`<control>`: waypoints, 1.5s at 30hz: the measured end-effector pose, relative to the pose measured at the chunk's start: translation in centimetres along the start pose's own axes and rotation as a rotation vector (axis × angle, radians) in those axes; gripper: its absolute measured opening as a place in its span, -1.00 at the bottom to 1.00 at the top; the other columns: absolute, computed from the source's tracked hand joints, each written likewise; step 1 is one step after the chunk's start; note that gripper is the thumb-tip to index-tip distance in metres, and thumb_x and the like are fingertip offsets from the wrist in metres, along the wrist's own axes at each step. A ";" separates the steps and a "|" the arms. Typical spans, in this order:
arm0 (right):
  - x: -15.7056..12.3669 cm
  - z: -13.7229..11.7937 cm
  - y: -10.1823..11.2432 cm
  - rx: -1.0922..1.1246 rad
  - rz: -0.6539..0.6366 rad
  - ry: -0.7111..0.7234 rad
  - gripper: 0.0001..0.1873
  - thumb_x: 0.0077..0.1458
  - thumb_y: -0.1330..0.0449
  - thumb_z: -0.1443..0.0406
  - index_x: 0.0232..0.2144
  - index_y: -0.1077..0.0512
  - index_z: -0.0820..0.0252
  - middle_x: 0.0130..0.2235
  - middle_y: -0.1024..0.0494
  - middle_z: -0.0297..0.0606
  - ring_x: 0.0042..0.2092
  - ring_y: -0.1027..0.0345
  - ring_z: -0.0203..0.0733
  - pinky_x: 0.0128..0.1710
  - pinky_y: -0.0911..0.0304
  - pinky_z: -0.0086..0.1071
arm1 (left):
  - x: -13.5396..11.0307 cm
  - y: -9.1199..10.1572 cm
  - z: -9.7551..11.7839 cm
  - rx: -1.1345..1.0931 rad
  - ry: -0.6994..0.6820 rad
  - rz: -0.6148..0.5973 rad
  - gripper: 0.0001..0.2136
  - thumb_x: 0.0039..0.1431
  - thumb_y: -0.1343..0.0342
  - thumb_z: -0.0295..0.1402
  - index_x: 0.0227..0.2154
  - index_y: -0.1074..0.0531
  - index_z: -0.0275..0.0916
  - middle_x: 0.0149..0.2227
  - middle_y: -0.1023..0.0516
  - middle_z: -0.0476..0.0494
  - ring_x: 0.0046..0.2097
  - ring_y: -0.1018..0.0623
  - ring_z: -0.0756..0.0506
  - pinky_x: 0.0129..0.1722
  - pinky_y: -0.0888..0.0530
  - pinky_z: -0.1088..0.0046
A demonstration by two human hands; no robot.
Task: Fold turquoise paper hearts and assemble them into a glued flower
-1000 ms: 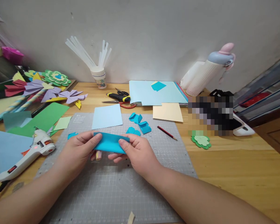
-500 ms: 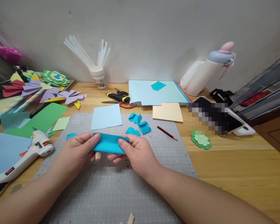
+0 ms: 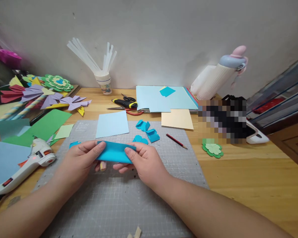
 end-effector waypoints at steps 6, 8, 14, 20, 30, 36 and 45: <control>0.0 0.1 0.1 0.000 -0.008 0.015 -0.59 0.08 -0.21 0.07 -0.16 -0.47 0.28 -0.47 -0.61 -0.22 -0.39 -0.56 -0.13 -0.35 -0.49 -0.29 | -0.4 0.7 1.0 0.132 -0.081 0.084 -0.72 0.09 -0.12 -0.13 -0.55 -0.47 -0.25 -0.72 -0.43 0.03 -0.64 -0.34 0.03 -0.61 -0.27 0.56; 0.0 0.0 0.1 0.007 -0.006 0.028 -0.60 0.10 -0.20 0.07 -0.17 -0.47 0.28 -0.48 -0.61 -0.22 -0.39 -0.56 -0.14 -0.37 -0.48 -0.30 | -0.7 1.2 1.7 0.220 -0.159 0.156 -0.75 0.09 -0.14 -0.18 -0.55 -0.51 -0.23 -0.71 -0.44 0.04 -0.62 -0.35 0.03 -0.59 -0.27 0.57; -0.1 -0.2 -0.1 0.021 -0.009 0.016 -0.59 0.08 -0.21 0.06 -0.19 -0.47 0.29 -0.48 -0.61 -0.20 -0.40 -0.56 -0.13 -0.41 -0.47 -0.32 | -0.6 1.3 1.5 0.163 -0.133 0.133 -0.75 0.07 -0.16 -0.17 -0.55 -0.52 -0.24 -0.70 -0.41 0.04 -0.62 -0.33 0.04 -0.60 -0.26 0.58; 0.1 -0.4 0.3 0.039 0.014 0.008 -0.63 0.05 -0.23 0.07 -0.27 -0.46 0.30 -0.48 -0.60 -0.21 -0.43 -0.55 -0.14 -0.43 -0.47 -0.34 | 0.4 0.8 -0.4 -0.058 -0.001 0.037 -0.72 0.00 -0.22 -0.10 -0.52 -0.49 -0.25 -0.60 -0.38 0.04 -0.58 -0.31 0.06 -0.61 -0.28 0.59; 0.1 -0.6 0.6 0.020 0.068 0.032 -0.66 0.01 -0.26 0.08 -0.34 -0.42 0.28 -0.50 -0.59 -0.26 -0.46 -0.55 -0.16 -0.47 -0.48 -0.37 | 0.6 1.7 -0.6 -0.016 0.001 0.144 -0.70 -0.07 -0.27 -0.08 -0.50 -0.51 -0.26 -0.58 -0.36 0.04 -0.56 -0.29 0.07 -0.59 -0.28 0.60; 0.3 -0.4 0.6 0.022 0.066 0.017 -0.65 0.02 -0.26 0.09 -0.32 -0.42 0.28 -0.49 -0.59 -0.26 -0.44 -0.55 -0.15 -0.46 -0.49 -0.36 | 0.7 1.8 -0.7 -0.026 0.011 0.140 -0.69 -0.09 -0.28 -0.07 -0.52 -0.50 -0.26 -0.59 -0.35 0.04 -0.57 -0.30 0.06 -0.59 -0.29 0.58; 0.3 -0.1 0.8 0.010 0.057 0.008 -0.66 0.05 -0.23 0.09 -0.30 -0.42 0.29 -0.49 -0.59 -0.25 -0.43 -0.56 -0.15 -0.45 -0.49 -0.38 | 0.9 2.0 -0.9 -0.026 0.016 0.156 -0.68 -0.11 -0.29 -0.06 -0.50 -0.51 -0.26 -0.59 -0.37 0.03 -0.56 -0.31 0.06 -0.59 -0.29 0.58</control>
Point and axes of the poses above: each hand's wrist, its own x-axis towards the middle knuckle, its own y-axis out of the back of the hand, z = x × y, the point moved 8 cm from there along x, towards the middle knuckle
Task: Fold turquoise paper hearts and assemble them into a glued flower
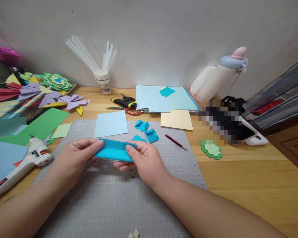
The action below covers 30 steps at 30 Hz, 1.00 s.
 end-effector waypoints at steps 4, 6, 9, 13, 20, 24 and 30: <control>0.0 -0.2 -0.1 -0.004 -0.005 0.004 -0.64 0.04 -0.24 0.08 -0.31 -0.43 0.29 -0.48 -0.59 -0.24 -0.44 -0.55 -0.16 -0.47 -0.48 -0.38 | -0.1 -0.1 0.2 0.003 -0.003 0.000 -0.67 -0.12 -0.29 -0.06 -0.51 -0.51 -0.27 -0.59 -0.37 0.03 -0.57 -0.31 0.06 -0.59 -0.29 0.58; 0.1 -0.2 -0.2 0.001 -0.007 0.001 -0.64 0.03 -0.25 0.08 -0.30 -0.43 0.29 -0.48 -0.59 -0.24 -0.45 -0.55 -0.17 -0.47 -0.48 -0.38 | -0.1 -0.1 0.2 0.005 0.004 -0.001 -0.67 -0.13 -0.29 -0.06 -0.51 -0.51 -0.27 -0.60 -0.36 0.04 -0.57 -0.30 0.06 -0.59 -0.28 0.58; 0.1 -0.1 -0.2 0.006 -0.015 -0.002 -0.65 0.05 -0.24 0.09 -0.29 -0.43 0.29 -0.49 -0.59 -0.24 -0.46 -0.55 -0.18 -0.47 -0.47 -0.40 | -0.1 -0.1 0.2 -0.004 0.009 -0.006 -0.68 -0.12 -0.29 -0.07 -0.51 -0.50 -0.27 -0.59 -0.36 0.04 -0.57 -0.30 0.06 -0.59 -0.28 0.58; 0.1 -0.1 -0.4 0.022 -0.051 0.009 -0.69 0.10 -0.21 0.12 -0.29 -0.43 0.29 -0.51 -0.59 -0.25 -0.43 -0.55 -0.18 -0.48 -0.46 -0.43 | -0.3 -0.2 0.6 -0.010 -0.023 -0.004 -0.71 -0.09 -0.28 -0.10 -0.53 -0.48 -0.26 -0.58 -0.37 0.05 -0.55 -0.31 0.06 -0.58 -0.29 0.60; 0.1 0.2 -0.6 0.085 -0.065 -0.027 -0.72 0.10 -0.22 0.13 -0.33 -0.42 0.28 -0.48 -0.61 -0.23 -0.42 -0.56 -0.20 -0.44 -0.46 -0.45 | -0.6 0.0 1.1 0.024 -0.093 0.014 -0.75 -0.05 -0.27 -0.13 -0.51 -0.49 -0.24 -0.56 -0.41 0.04 -0.52 -0.35 0.04 -0.55 -0.30 0.59; 0.2 0.4 -0.5 0.078 -0.066 -0.042 -0.69 0.08 -0.22 0.10 -0.34 -0.43 0.28 -0.47 -0.61 -0.21 -0.40 -0.56 -0.19 -0.45 -0.44 -0.46 | -0.5 -0.1 1.2 0.049 -0.098 0.006 -0.75 -0.05 -0.26 -0.14 -0.52 -0.48 -0.25 -0.56 -0.40 0.04 -0.53 -0.35 0.04 -0.55 -0.30 0.58; 0.1 0.4 -0.3 -0.026 -0.023 -0.017 -0.67 0.07 -0.21 0.07 -0.33 -0.45 0.26 -0.44 -0.60 -0.24 -0.43 -0.54 -0.19 -0.41 -0.46 -0.37 | -0.4 -1.3 1.0 -0.027 -0.057 -0.084 -0.78 -0.09 -0.27 -0.18 -0.48 -0.46 -0.24 -0.52 -0.44 0.02 -0.47 -0.39 0.00 -0.46 -0.33 0.55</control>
Point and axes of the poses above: each hand's wrist, its own x-axis towards the middle knuckle, its own y-axis out of the back of the hand, z = x × y, the point moved 8 cm from there along x, towards the middle knuckle
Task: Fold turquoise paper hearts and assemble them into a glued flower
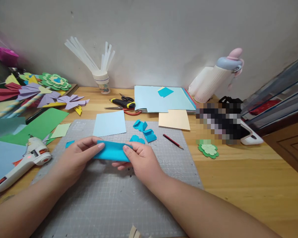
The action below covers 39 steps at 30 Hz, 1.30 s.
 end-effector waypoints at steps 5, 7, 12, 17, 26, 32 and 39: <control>-0.6 0.2 -0.5 -0.097 -0.055 0.005 -0.68 0.11 -0.16 0.07 -0.31 -0.47 0.22 -0.43 -0.58 -0.28 -0.40 -0.53 -0.19 -0.39 -0.43 -0.35 | -0.1 -0.6 -0.6 -0.021 0.039 -0.082 -0.77 -0.10 -0.28 -0.19 -0.48 -0.45 -0.24 -0.51 -0.46 0.01 -0.44 -0.41 -0.03 -0.42 -0.34 0.51; -0.8 0.3 -0.7 -0.201 -0.087 0.004 -0.72 0.14 -0.13 0.12 -0.35 -0.48 0.21 -0.45 -0.56 -0.30 -0.39 -0.50 -0.21 -0.38 -0.39 -0.38 | -0.2 -0.5 -0.5 -0.019 0.017 -0.082 -0.79 -0.07 -0.26 -0.21 -0.51 -0.43 -0.24 -0.53 -0.42 0.04 -0.45 -0.37 0.00 -0.42 -0.31 0.54; -1.3 0.6 -1.6 -0.374 -0.252 -0.006 -0.72 0.12 -0.14 0.18 -0.54 -0.42 0.23 -0.51 -0.48 -0.32 -0.44 -0.38 -0.28 -0.40 -0.28 -0.42 | -0.6 -0.8 -0.3 -0.006 0.020 -0.138 -0.77 -0.07 -0.25 -0.21 -0.53 -0.36 -0.23 -0.56 -0.34 0.09 -0.50 -0.32 0.03 -0.47 -0.30 0.55; -1.6 0.3 -1.9 -0.327 -0.275 -0.025 -0.70 0.09 -0.13 0.12 -0.54 -0.30 0.19 -0.60 -0.36 -0.41 -0.57 -0.24 -0.36 -0.55 -0.17 -0.48 | -1.2 -2.7 -0.6 0.039 0.104 -0.362 -0.73 -0.13 -0.26 -0.23 -0.61 -0.29 -0.25 -0.62 -0.31 0.09 -0.54 -0.31 0.04 -0.53 -0.29 0.55; -1.1 -0.2 -1.4 -0.266 -0.165 0.023 -0.68 0.07 -0.15 0.14 -0.61 -0.22 0.16 -0.65 -0.31 -0.47 -0.62 -0.22 -0.39 -0.59 -0.20 -0.51 | -1.6 -3.6 -0.2 -0.148 0.070 -0.423 -0.75 -0.10 -0.30 -0.25 -0.35 -0.46 -0.24 -0.39 -0.56 -0.04 -0.34 -0.54 -0.09 -0.31 -0.46 0.41; -0.9 -0.8 -0.9 -0.299 -0.154 0.077 -0.67 0.09 -0.15 0.13 -0.60 -0.22 0.16 -0.65 -0.32 -0.46 -0.61 -0.23 -0.39 -0.58 -0.19 -0.51 | -2.1 -4.7 -0.5 -0.180 0.130 -0.541 -0.74 -0.07 -0.30 -0.26 -0.31 -0.50 -0.28 -0.31 -0.63 -0.16 -0.27 -0.59 -0.16 -0.18 -0.48 0.30; -0.8 -0.7 -0.7 -0.281 -0.178 0.049 -0.68 0.09 -0.15 0.16 -0.59 -0.20 0.16 -0.65 -0.31 -0.47 -0.61 -0.24 -0.38 -0.58 -0.21 -0.51 | -1.1 -3.1 -0.2 -0.183 0.025 -0.367 -0.79 -0.07 -0.29 -0.29 -0.52 -0.36 -0.25 -0.47 -0.48 0.02 -0.39 -0.46 -0.02 -0.33 -0.39 0.48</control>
Point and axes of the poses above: each hand's wrist, its own x-axis towards the middle knuckle, its own y-axis out of the back of the hand, z = x × y, the point moved 8 cm from there along x, towards the middle knuckle
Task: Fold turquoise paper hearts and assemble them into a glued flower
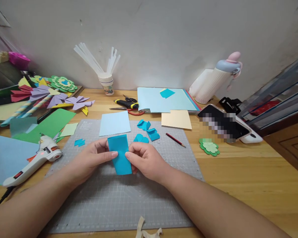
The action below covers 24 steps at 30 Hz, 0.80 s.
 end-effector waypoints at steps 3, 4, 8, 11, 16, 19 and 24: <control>0.1 0.0 0.0 0.004 -0.005 -0.004 -0.67 0.08 -0.16 0.14 -0.59 -0.21 0.16 -0.66 -0.32 -0.47 -0.61 -0.25 -0.38 -0.59 -0.20 -0.51 | 0.0 0.4 0.4 0.091 -0.068 0.050 -0.74 -0.03 -0.24 -0.25 -0.59 -0.28 -0.24 -0.51 -0.40 0.05 -0.41 -0.39 0.00 -0.35 -0.34 0.49; 0.1 0.0 0.0 -0.002 -0.008 -0.003 -0.67 0.08 -0.16 0.14 -0.59 -0.21 0.16 -0.66 -0.33 -0.47 -0.60 -0.25 -0.38 -0.59 -0.19 -0.51 | -0.1 0.5 0.5 0.135 -0.087 0.062 -0.75 0.01 -0.20 -0.23 -0.58 -0.28 -0.23 -0.51 -0.37 0.06 -0.42 -0.36 0.00 -0.35 -0.33 0.49; 0.1 0.2 -0.3 0.020 -0.020 -0.028 -0.67 0.06 -0.17 0.12 -0.59 -0.21 0.17 -0.65 -0.33 -0.47 -0.61 -0.25 -0.39 -0.59 -0.19 -0.52 | -0.4 1.1 1.3 0.327 -0.151 0.156 -0.70 0.12 -0.06 -0.21 -0.64 -0.23 -0.22 -0.59 -0.21 0.08 -0.48 -0.23 0.00 -0.43 -0.23 0.50; 0.2 0.4 -0.4 0.034 -0.033 -0.037 -0.67 0.05 -0.18 0.12 -0.58 -0.22 0.17 -0.66 -0.33 -0.48 -0.62 -0.25 -0.39 -0.60 -0.18 -0.52 | -0.6 1.3 1.9 0.374 -0.178 0.201 -0.66 0.13 -0.01 -0.19 -0.69 -0.18 -0.21 -0.61 -0.15 0.08 -0.50 -0.19 -0.01 -0.47 -0.20 0.49; 0.0 0.4 -0.9 0.043 -0.074 -0.036 -0.66 0.02 -0.20 0.13 -0.62 -0.22 0.18 -0.66 -0.30 -0.49 -0.63 -0.24 -0.39 -0.61 -0.17 -0.52 | -0.5 2.1 1.5 0.334 -0.151 0.228 -0.66 0.16 0.08 -0.21 -0.69 -0.21 -0.20 -0.61 -0.25 0.03 -0.48 -0.27 -0.05 -0.42 -0.26 0.44; -0.1 0.2 -0.8 0.065 -0.045 -0.020 -0.67 0.03 -0.20 0.15 -0.62 -0.22 0.17 -0.67 -0.30 -0.50 -0.63 -0.23 -0.40 -0.61 -0.15 -0.52 | -0.2 2.5 1.3 0.293 -0.151 0.231 -0.65 0.18 0.14 -0.24 -0.67 -0.29 -0.21 -0.56 -0.37 -0.02 -0.44 -0.33 -0.07 -0.38 -0.29 0.42; -0.2 0.3 0.3 0.093 0.114 -0.007 -0.67 0.07 -0.18 0.15 -0.60 -0.21 0.16 -0.66 -0.35 -0.49 -0.62 -0.26 -0.39 -0.59 -0.18 -0.51 | 0.0 0.9 1.2 0.192 -0.120 0.144 -0.73 0.09 -0.04 -0.13 -0.54 -0.37 -0.22 -0.57 -0.32 0.04 -0.50 -0.27 -0.01 -0.48 -0.23 0.49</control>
Point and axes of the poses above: each hand's wrist, its own x-axis towards the middle knuckle, its own y-axis out of the back of the hand, z = x × y, the point moved 8 cm from there along x, towards the middle knuckle
